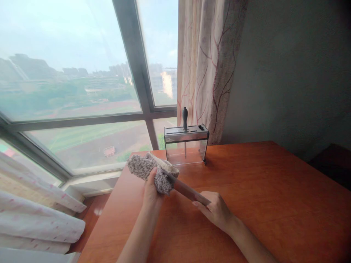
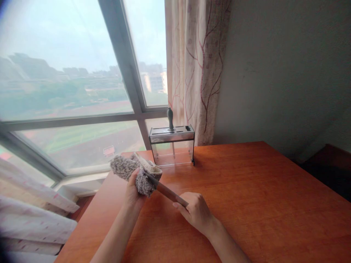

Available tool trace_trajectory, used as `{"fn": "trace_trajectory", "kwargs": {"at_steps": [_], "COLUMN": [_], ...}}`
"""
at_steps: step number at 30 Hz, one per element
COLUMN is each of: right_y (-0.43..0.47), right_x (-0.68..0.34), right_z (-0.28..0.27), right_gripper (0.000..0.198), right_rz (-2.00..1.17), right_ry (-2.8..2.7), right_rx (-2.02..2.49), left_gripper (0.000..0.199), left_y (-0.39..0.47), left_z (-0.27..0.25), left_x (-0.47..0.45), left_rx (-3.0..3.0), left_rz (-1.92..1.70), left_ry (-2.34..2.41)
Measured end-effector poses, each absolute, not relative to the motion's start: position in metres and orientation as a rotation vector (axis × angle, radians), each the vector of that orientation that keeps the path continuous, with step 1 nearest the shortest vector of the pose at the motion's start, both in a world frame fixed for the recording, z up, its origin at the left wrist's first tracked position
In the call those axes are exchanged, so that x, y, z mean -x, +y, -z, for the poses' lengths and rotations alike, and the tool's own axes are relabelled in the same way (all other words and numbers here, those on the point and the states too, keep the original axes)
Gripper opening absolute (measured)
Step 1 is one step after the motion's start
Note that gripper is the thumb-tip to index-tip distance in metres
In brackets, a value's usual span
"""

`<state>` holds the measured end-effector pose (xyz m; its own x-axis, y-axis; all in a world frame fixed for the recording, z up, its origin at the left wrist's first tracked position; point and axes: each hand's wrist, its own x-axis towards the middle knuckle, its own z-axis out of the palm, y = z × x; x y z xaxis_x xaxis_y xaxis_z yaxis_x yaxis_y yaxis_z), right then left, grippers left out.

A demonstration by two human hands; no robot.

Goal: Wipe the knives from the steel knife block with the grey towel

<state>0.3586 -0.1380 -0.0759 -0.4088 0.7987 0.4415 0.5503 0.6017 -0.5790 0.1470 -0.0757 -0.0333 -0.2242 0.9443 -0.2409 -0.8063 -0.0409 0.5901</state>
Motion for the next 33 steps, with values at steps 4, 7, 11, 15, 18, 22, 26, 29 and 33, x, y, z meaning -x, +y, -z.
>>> {"fn": "trace_trajectory", "kwargs": {"at_steps": [4,7,11,15,18,22,26,29,33], "right_y": [-0.139,-0.138,-0.137,-0.137,-0.136,-0.135,-0.136,-0.136,-0.136], "right_x": [-0.359,-0.36,-0.36,-0.36,-0.359,-0.359,-0.36,-0.362,-0.364], "right_z": [0.073,0.069,0.063,0.059,0.058,0.056,0.053,0.049,0.048], "right_gripper": [0.027,0.028,0.029,0.032,0.035,0.041,0.043,0.038,0.035], "right_rz": [-0.577,-0.839,-1.036,-0.983,-1.004,-1.079,-1.14,-1.124,-1.105], "right_ry": [-2.037,-1.873,-1.719,-1.709,-1.704,-1.654,-1.576,-1.59,-1.617], "right_rx": [1.047,1.056,1.033,1.078,1.073,1.04,0.994,0.993,1.002], "left_gripper": [0.02,0.019,0.017,0.016,0.019,0.024,0.027,0.026,0.022], "left_y": [-0.076,-0.076,-0.078,-0.079,-0.079,-0.076,-0.073,-0.071,-0.07], "left_z": [0.033,0.035,0.035,0.031,0.028,0.026,0.024,0.019,0.013], "left_x": [-0.149,-0.15,-0.152,-0.151,-0.147,-0.138,-0.125,-0.117,-0.111], "left_rx": [-0.236,-0.199,-0.17,-0.145,-0.148,-0.186,-0.233,-0.232,-0.248], "left_rz": [-1.638,-1.619,-1.599,-1.58,-1.589,-1.602,-1.67,-1.732,-1.79], "left_ry": [0.761,0.776,0.763,0.761,0.74,0.7,0.673,0.699,0.733]}}
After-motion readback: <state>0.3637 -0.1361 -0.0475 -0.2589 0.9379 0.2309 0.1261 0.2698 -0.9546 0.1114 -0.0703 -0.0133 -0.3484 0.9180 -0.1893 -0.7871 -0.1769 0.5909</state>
